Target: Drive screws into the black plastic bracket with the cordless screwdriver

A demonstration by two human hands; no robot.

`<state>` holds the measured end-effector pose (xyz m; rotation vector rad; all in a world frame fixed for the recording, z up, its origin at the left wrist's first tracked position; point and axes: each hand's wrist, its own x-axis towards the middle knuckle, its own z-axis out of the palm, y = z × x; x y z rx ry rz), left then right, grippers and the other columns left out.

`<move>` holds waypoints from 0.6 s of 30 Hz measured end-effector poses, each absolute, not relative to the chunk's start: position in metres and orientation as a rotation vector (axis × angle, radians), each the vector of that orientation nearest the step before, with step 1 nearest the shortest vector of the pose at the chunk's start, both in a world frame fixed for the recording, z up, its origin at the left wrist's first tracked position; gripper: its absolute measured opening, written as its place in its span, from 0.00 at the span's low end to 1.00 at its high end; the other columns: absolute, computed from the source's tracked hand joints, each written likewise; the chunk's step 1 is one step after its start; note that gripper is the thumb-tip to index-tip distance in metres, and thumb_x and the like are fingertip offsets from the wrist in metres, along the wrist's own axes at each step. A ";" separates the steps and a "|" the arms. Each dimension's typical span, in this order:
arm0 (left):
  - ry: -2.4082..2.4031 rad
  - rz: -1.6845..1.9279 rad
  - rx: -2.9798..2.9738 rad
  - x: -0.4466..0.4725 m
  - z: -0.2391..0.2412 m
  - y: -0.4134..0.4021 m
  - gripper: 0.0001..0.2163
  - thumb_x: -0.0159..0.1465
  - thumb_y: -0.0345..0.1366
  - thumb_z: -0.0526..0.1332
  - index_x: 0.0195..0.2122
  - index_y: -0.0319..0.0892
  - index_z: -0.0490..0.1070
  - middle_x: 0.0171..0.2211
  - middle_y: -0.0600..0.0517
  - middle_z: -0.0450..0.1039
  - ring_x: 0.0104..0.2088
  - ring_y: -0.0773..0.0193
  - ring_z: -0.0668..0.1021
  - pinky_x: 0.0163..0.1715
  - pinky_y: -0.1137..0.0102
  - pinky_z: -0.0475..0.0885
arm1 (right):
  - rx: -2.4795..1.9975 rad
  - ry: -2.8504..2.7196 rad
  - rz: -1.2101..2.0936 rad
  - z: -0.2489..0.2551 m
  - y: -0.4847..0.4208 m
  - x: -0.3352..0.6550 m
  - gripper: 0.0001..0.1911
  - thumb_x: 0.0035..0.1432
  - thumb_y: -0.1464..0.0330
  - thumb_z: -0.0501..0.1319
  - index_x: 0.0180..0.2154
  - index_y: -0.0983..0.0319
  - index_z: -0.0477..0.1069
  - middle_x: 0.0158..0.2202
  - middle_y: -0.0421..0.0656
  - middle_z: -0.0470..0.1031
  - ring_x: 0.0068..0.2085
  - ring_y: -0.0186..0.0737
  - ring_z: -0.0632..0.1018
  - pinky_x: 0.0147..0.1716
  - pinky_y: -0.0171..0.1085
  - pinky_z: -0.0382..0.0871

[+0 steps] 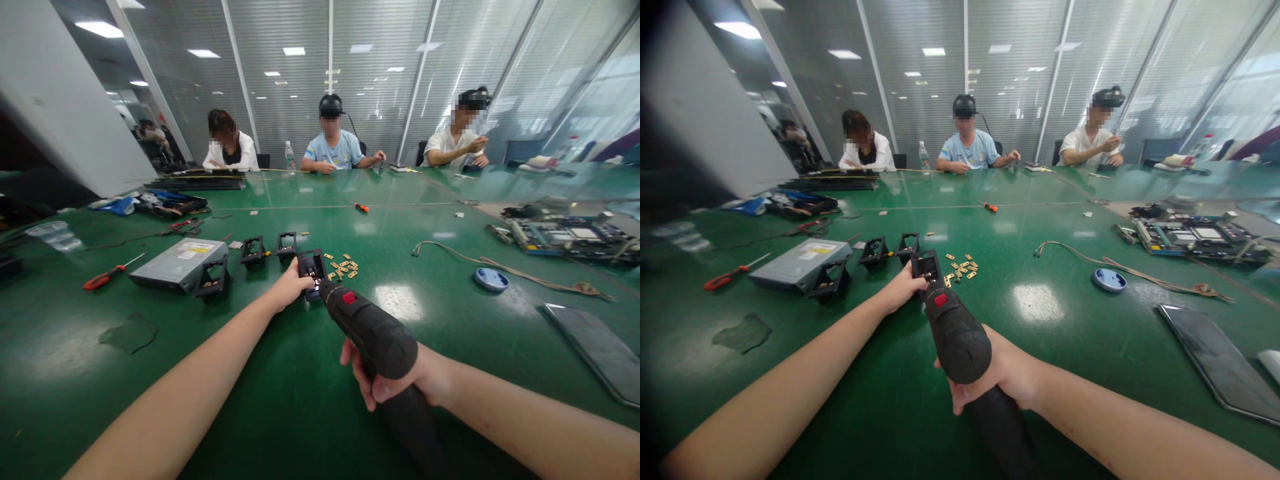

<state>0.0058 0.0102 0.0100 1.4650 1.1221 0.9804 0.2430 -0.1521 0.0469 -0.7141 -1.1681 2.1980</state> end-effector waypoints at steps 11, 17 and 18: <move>1.121 0.967 1.466 0.005 0.010 0.012 0.28 0.46 0.27 0.63 0.51 0.43 0.64 0.41 0.53 0.71 0.42 0.60 0.74 0.51 0.61 0.70 | -0.700 -1.180 2.196 0.042 -0.150 0.244 0.29 0.32 0.71 0.80 0.40 0.67 0.75 0.23 0.39 0.78 0.25 0.38 0.80 0.27 0.33 0.72; 1.122 0.971 1.469 0.006 0.014 0.009 0.27 0.46 0.27 0.63 0.50 0.42 0.64 0.40 0.52 0.71 0.42 0.60 0.74 0.50 0.61 0.70 | -0.692 -1.168 2.202 0.042 -0.150 0.244 0.27 0.32 0.72 0.79 0.38 0.67 0.75 0.23 0.39 0.78 0.25 0.39 0.80 0.27 0.34 0.72; 1.119 0.971 1.471 0.006 0.014 0.009 0.27 0.46 0.27 0.63 0.50 0.42 0.64 0.40 0.53 0.71 0.41 0.60 0.74 0.50 0.61 0.70 | -0.689 -1.162 2.207 0.041 -0.150 0.244 0.27 0.32 0.72 0.79 0.38 0.67 0.75 0.23 0.39 0.78 0.25 0.39 0.80 0.27 0.34 0.73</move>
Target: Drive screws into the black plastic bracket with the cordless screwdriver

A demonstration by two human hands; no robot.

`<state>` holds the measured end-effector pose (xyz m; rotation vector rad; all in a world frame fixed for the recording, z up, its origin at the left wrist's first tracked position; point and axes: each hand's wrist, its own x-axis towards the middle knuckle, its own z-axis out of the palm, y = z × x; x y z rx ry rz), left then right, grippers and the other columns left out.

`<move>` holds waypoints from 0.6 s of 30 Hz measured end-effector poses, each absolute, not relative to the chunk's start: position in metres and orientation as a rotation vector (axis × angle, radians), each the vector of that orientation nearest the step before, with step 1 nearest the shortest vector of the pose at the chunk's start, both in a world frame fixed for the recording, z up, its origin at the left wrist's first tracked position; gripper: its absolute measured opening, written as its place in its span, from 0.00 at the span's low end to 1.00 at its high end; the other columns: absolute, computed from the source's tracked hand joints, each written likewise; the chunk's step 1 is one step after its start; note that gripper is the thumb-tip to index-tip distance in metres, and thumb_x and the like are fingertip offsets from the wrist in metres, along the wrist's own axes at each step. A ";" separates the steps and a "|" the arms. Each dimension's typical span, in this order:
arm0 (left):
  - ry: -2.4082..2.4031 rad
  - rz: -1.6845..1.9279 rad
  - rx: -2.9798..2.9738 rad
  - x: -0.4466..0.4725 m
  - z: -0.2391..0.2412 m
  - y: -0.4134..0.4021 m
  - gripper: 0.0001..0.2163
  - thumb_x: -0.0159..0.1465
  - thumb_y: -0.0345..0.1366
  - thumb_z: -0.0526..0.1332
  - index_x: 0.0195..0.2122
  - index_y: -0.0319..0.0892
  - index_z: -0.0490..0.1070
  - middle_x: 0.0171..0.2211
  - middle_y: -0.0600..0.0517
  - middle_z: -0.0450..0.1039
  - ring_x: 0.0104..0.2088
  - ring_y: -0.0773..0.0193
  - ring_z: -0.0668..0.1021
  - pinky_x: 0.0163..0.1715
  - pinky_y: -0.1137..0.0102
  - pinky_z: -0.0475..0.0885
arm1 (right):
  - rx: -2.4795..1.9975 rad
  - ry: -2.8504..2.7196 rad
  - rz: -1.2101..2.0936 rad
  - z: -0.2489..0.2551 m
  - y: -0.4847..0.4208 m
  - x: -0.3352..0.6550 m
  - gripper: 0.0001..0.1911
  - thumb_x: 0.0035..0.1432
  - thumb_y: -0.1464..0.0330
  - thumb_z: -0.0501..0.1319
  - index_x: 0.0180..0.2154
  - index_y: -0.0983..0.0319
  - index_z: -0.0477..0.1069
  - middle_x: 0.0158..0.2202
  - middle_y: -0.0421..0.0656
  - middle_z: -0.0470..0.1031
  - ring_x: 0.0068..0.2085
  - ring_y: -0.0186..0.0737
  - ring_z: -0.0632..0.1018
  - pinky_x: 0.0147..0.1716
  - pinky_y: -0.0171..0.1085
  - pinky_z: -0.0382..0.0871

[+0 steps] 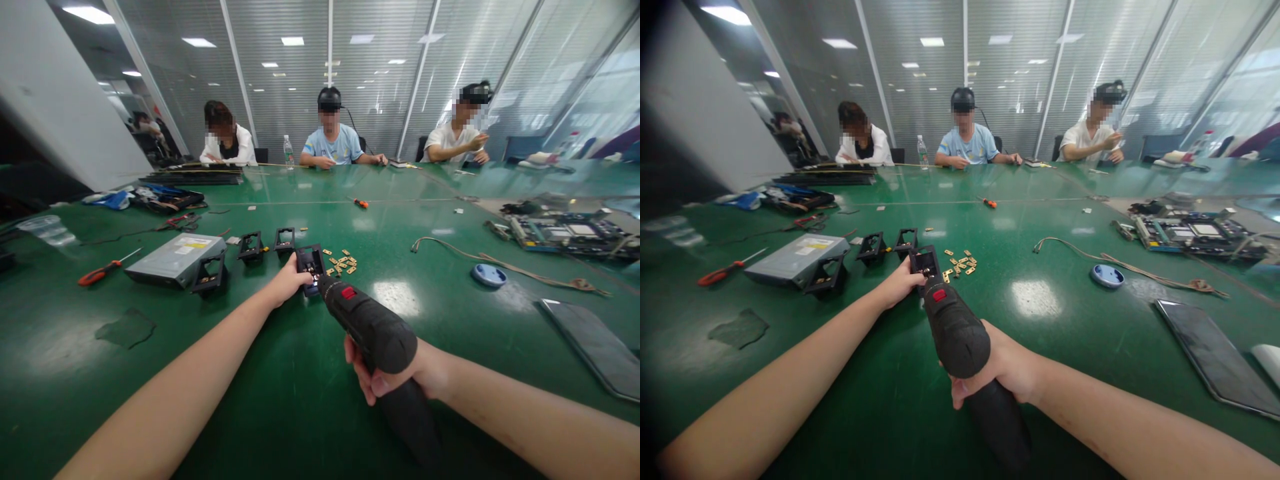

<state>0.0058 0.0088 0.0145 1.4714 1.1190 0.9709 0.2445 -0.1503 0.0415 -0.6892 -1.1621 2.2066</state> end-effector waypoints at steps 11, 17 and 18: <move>1.079 0.978 1.458 0.007 0.015 0.009 0.28 0.46 0.28 0.64 0.51 0.42 0.64 0.41 0.53 0.72 0.42 0.60 0.75 0.52 0.60 0.69 | -0.705 -1.165 2.194 0.041 -0.151 0.244 0.29 0.31 0.71 0.80 0.39 0.67 0.75 0.24 0.40 0.78 0.25 0.39 0.80 0.27 0.34 0.73; 1.082 0.981 1.448 0.006 0.014 0.010 0.28 0.46 0.27 0.64 0.50 0.42 0.64 0.40 0.53 0.72 0.41 0.60 0.75 0.51 0.60 0.70 | -0.697 -1.194 2.194 0.041 -0.150 0.245 0.27 0.34 0.71 0.79 0.39 0.67 0.75 0.24 0.39 0.78 0.25 0.39 0.80 0.28 0.35 0.73; 1.082 0.978 1.446 0.006 0.014 0.010 0.28 0.46 0.27 0.64 0.50 0.42 0.64 0.40 0.53 0.72 0.41 0.60 0.75 0.51 0.60 0.70 | -0.695 -1.195 2.195 0.042 -0.150 0.245 0.27 0.34 0.71 0.79 0.39 0.66 0.75 0.24 0.39 0.78 0.25 0.39 0.80 0.28 0.35 0.73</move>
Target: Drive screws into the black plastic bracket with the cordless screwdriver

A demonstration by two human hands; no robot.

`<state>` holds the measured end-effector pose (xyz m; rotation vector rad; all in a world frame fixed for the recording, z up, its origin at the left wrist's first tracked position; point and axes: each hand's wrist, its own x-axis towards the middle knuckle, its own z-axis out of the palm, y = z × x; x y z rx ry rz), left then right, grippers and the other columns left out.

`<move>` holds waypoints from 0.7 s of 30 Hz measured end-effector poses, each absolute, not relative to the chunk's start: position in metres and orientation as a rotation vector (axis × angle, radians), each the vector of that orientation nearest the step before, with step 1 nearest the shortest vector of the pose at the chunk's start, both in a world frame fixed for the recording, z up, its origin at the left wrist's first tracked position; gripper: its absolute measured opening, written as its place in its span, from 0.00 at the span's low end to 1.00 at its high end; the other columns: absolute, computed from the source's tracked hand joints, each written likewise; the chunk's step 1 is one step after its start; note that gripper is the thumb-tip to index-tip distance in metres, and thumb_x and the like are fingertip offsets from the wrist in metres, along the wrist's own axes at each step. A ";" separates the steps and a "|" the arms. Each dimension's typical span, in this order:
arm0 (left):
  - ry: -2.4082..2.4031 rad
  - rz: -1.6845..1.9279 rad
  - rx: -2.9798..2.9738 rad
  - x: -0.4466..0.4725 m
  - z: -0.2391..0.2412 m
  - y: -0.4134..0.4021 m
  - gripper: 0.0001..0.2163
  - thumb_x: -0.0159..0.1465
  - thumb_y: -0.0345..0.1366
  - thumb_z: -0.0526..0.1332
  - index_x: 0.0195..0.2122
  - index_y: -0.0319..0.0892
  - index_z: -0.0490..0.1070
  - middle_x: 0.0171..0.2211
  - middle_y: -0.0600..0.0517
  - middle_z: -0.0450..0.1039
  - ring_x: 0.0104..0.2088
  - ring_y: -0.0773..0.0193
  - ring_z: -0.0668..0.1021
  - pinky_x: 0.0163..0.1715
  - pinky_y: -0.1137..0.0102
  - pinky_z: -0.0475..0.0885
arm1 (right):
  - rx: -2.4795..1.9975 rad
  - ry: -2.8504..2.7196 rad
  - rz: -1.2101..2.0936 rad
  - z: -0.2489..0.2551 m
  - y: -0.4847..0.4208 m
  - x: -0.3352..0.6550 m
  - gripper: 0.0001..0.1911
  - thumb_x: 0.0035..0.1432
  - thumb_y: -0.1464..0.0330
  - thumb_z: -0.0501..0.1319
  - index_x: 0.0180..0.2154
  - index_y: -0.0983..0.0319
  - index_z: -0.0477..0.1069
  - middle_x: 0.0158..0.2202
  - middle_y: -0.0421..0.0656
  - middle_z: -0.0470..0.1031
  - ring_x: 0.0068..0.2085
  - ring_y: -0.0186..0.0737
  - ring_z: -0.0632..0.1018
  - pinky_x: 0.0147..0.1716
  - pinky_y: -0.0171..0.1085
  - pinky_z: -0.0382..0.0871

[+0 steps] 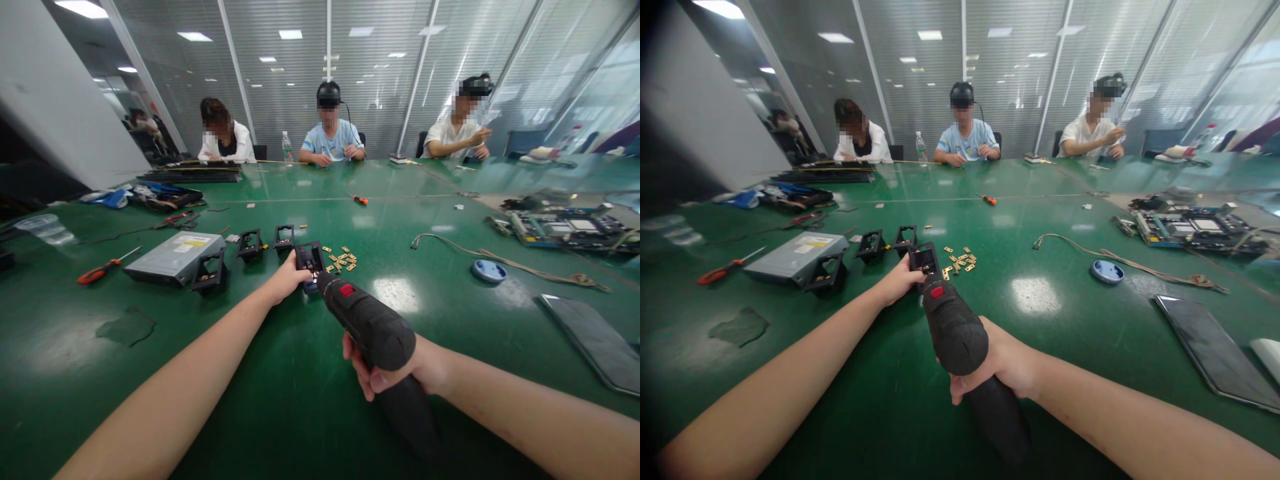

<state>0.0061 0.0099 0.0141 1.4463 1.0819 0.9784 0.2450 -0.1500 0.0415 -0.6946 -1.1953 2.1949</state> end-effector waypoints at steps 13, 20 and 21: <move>1.065 0.972 1.453 0.005 0.013 0.011 0.28 0.46 0.28 0.65 0.51 0.43 0.64 0.40 0.53 0.73 0.41 0.60 0.76 0.51 0.60 0.70 | -0.692 -1.189 2.188 0.041 -0.149 0.246 0.28 0.33 0.72 0.79 0.40 0.68 0.76 0.24 0.40 0.78 0.25 0.40 0.80 0.28 0.35 0.74; 1.061 0.979 1.459 0.004 0.011 0.012 0.29 0.46 0.29 0.66 0.52 0.42 0.64 0.41 0.52 0.73 0.41 0.59 0.76 0.51 0.60 0.69 | -0.678 -1.180 2.193 0.040 -0.149 0.245 0.28 0.34 0.72 0.79 0.40 0.67 0.75 0.24 0.39 0.78 0.25 0.40 0.80 0.28 0.36 0.73; 1.060 0.981 1.460 0.004 0.011 0.012 0.29 0.45 0.29 0.66 0.52 0.42 0.64 0.41 0.52 0.73 0.41 0.60 0.76 0.51 0.60 0.69 | -0.677 -1.177 2.190 0.039 -0.149 0.245 0.28 0.34 0.72 0.79 0.40 0.67 0.75 0.24 0.39 0.78 0.25 0.40 0.80 0.28 0.36 0.74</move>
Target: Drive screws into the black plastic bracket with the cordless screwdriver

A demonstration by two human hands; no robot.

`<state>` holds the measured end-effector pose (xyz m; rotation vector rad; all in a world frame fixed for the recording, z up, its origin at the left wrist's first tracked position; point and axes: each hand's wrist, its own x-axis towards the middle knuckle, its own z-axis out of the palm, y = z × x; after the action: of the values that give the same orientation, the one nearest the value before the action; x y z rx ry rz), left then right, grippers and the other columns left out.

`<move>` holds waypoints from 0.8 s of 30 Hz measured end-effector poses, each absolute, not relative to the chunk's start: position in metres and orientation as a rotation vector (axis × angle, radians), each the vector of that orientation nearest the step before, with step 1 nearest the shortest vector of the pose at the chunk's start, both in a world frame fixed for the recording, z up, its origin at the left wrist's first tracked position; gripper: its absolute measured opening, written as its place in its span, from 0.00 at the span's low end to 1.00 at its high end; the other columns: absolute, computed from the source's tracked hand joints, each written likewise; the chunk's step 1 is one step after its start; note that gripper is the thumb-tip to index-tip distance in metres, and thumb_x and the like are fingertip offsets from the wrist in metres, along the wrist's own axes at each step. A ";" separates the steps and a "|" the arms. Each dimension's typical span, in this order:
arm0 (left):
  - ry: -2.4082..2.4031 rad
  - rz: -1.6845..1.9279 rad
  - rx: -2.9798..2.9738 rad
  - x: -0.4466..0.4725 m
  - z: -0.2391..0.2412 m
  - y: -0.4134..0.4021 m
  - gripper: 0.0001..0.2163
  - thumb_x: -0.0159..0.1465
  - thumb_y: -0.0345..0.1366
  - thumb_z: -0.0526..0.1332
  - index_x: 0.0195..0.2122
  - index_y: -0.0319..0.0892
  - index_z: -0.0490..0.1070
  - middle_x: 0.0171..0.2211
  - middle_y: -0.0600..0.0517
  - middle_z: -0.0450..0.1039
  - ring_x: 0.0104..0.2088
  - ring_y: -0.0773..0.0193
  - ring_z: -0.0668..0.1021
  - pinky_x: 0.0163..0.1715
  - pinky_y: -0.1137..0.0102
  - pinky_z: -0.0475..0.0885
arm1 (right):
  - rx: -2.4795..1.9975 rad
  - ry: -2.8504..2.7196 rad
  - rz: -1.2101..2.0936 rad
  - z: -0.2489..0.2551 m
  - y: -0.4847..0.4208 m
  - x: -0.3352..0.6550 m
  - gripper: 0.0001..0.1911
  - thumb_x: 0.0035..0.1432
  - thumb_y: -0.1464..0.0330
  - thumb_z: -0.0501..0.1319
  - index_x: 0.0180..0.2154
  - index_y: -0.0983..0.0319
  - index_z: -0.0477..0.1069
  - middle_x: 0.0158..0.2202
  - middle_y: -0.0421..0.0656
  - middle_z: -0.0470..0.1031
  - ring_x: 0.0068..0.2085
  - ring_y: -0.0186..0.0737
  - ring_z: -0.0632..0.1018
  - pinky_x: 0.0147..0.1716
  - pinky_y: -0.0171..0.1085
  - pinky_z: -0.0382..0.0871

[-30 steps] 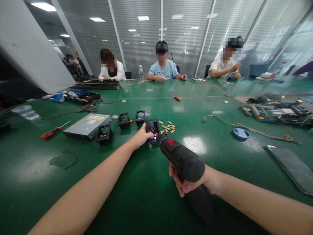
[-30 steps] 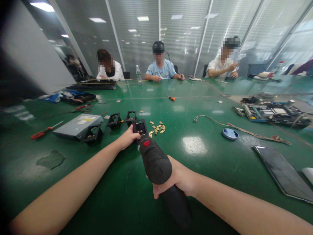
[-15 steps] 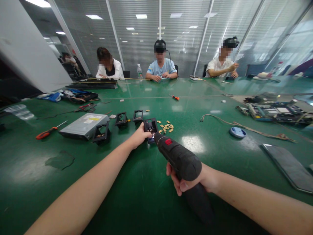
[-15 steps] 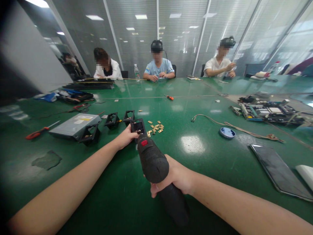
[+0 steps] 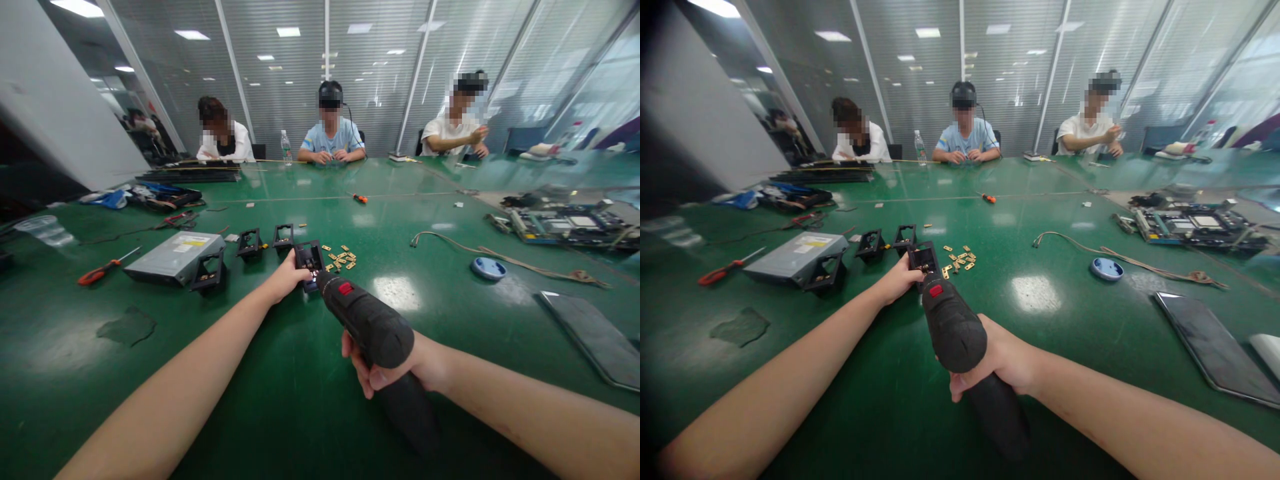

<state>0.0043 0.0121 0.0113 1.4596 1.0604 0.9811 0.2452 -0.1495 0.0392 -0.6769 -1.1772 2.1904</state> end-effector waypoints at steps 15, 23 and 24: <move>1.068 0.975 1.469 0.001 0.008 0.015 0.27 0.46 0.28 0.65 0.50 0.43 0.65 0.40 0.53 0.72 0.41 0.61 0.75 0.50 0.62 0.69 | -0.697 -1.180 2.210 0.042 -0.149 0.245 0.28 0.33 0.72 0.79 0.39 0.67 0.75 0.23 0.39 0.78 0.26 0.40 0.80 0.28 0.35 0.74; 1.031 0.954 1.465 -0.003 0.006 0.017 0.28 0.47 0.29 0.65 0.51 0.44 0.65 0.41 0.52 0.74 0.42 0.59 0.77 0.50 0.60 0.71 | -0.628 -1.153 2.213 0.038 -0.147 0.248 0.27 0.34 0.72 0.79 0.39 0.67 0.75 0.24 0.39 0.78 0.25 0.39 0.81 0.26 0.34 0.73; 1.028 0.955 1.461 -0.003 0.005 0.017 0.28 0.46 0.29 0.65 0.51 0.44 0.65 0.41 0.52 0.75 0.42 0.58 0.77 0.50 0.59 0.71 | -0.623 -1.146 2.217 0.038 -0.147 0.248 0.27 0.34 0.72 0.79 0.39 0.67 0.75 0.24 0.38 0.78 0.25 0.39 0.81 0.26 0.34 0.73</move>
<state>-0.0030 0.0169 0.0054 1.4612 1.0279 0.9549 0.2479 -0.1475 0.0380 -0.6228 -1.1457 2.2171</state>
